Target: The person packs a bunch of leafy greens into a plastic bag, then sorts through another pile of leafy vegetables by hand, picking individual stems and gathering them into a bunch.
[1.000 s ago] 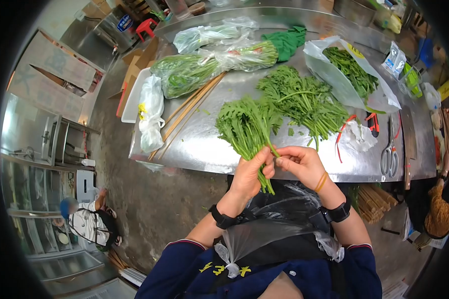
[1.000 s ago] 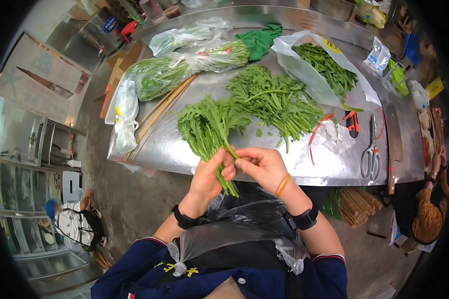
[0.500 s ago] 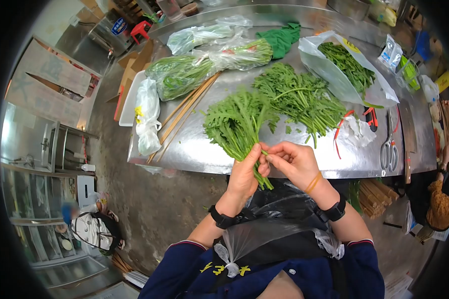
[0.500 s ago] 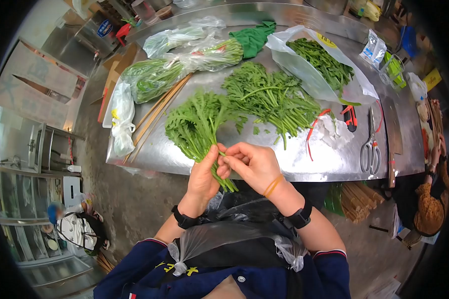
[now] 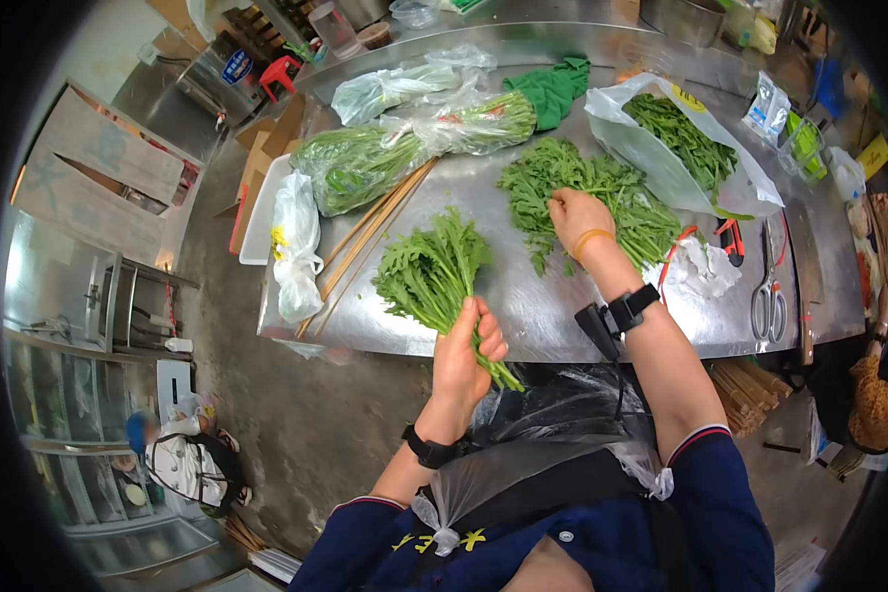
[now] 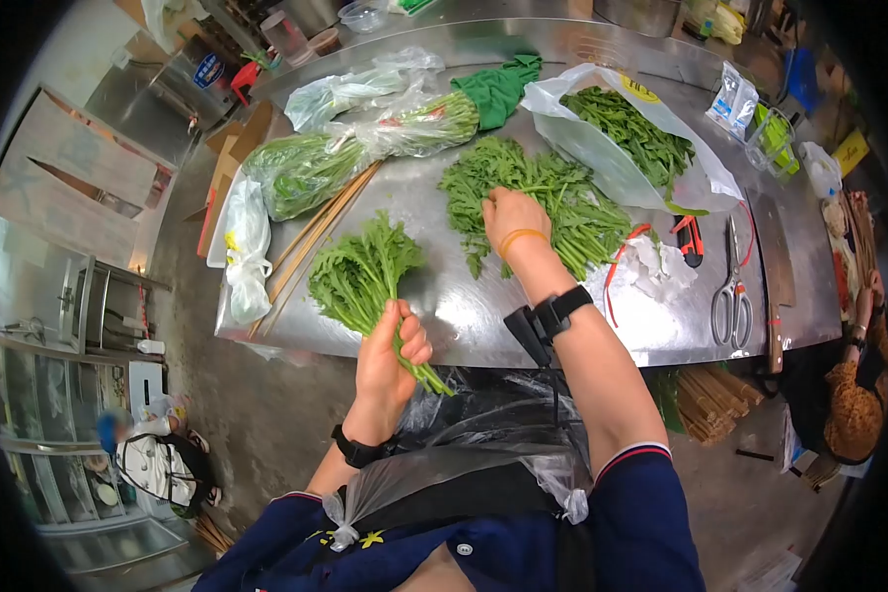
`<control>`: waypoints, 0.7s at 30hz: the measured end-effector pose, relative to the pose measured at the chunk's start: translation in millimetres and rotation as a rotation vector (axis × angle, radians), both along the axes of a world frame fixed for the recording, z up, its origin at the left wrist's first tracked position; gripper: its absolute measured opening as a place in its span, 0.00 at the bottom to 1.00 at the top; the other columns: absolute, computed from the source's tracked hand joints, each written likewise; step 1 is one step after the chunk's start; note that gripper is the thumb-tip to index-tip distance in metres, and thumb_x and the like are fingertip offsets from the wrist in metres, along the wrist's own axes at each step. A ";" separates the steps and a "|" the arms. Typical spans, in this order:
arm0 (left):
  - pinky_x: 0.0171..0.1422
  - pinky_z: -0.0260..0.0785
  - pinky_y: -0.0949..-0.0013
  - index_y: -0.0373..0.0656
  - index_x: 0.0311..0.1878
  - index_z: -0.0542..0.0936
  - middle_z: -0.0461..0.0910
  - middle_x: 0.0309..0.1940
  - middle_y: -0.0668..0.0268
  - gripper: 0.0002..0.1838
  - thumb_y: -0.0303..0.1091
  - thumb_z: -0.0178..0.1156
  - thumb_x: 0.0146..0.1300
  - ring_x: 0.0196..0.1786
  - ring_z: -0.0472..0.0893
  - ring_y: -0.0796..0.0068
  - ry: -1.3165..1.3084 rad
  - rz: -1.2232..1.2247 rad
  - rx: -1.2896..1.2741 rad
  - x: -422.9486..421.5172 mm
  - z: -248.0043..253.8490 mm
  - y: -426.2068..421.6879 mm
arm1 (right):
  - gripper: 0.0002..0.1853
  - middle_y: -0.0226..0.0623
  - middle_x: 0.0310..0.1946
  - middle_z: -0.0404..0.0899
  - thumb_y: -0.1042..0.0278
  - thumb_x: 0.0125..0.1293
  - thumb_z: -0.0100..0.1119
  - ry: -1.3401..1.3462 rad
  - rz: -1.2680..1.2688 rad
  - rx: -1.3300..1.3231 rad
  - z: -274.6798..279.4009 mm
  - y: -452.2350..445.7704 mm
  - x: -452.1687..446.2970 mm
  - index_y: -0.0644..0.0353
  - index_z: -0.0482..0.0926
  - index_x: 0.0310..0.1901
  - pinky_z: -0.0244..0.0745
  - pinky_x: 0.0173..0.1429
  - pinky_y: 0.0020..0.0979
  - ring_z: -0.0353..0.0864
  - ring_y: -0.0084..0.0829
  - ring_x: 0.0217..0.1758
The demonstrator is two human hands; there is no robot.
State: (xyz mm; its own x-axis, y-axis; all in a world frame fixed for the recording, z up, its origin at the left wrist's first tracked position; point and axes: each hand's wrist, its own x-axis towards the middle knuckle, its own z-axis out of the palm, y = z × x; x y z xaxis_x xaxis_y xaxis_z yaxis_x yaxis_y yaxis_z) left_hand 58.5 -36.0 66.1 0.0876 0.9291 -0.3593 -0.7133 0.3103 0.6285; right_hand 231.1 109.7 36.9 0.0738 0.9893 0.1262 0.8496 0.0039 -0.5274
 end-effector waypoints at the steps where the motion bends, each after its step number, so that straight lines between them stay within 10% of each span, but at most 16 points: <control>1: 0.24 0.50 0.78 0.44 0.36 0.69 0.59 0.19 0.74 0.11 0.41 0.48 0.66 0.20 0.56 0.84 -0.001 -0.004 0.000 -0.9 -0.4 1.3 | 0.13 0.42 0.32 0.79 0.58 0.60 0.49 -0.001 -0.004 0.000 1.1 -2.0 4.0 0.54 0.76 0.42 0.71 0.43 0.40 0.78 0.42 0.38; 8: 0.23 0.51 0.78 0.44 0.36 0.69 0.60 0.19 0.75 0.08 0.37 0.51 0.64 0.19 0.57 0.85 -0.024 -0.053 -0.023 12.2 -4.1 7.9 | 0.15 0.42 0.26 0.79 0.66 0.58 0.52 0.038 -0.154 0.205 47.7 -50.8 41.1 0.56 0.70 0.48 0.72 0.35 0.37 0.79 0.41 0.28; 11: 0.23 0.51 0.78 0.43 0.36 0.69 0.60 0.19 0.75 0.07 0.37 0.51 0.64 0.19 0.58 0.85 -0.028 -0.071 -0.032 17.9 -5.3 7.6 | 0.18 0.38 0.29 0.81 0.73 0.58 0.54 0.892 -0.122 0.032 43.7 -68.5 55.4 0.69 0.66 0.49 0.72 0.35 0.23 0.80 0.23 0.31; 14: 0.23 0.51 0.78 0.43 0.37 0.69 0.61 0.20 0.74 0.08 0.37 0.52 0.64 0.19 0.58 0.85 -0.029 -0.071 -0.032 19.6 -4.8 7.1 | 0.17 0.38 0.29 0.81 0.74 0.58 0.55 0.979 0.029 0.005 45.3 -88.7 50.4 0.69 0.69 0.49 0.72 0.35 0.20 0.80 0.23 0.31; 21: 0.23 0.53 0.77 0.39 0.41 0.70 0.62 0.19 0.72 0.11 0.36 0.55 0.62 0.19 0.60 0.82 -0.082 -0.095 0.027 23.3 6.2 1.5 | 0.15 0.38 0.23 0.79 0.73 0.55 0.58 0.517 0.410 0.026 50.2 -137.4 6.2 0.60 0.74 0.46 0.72 0.28 0.25 0.80 0.28 0.25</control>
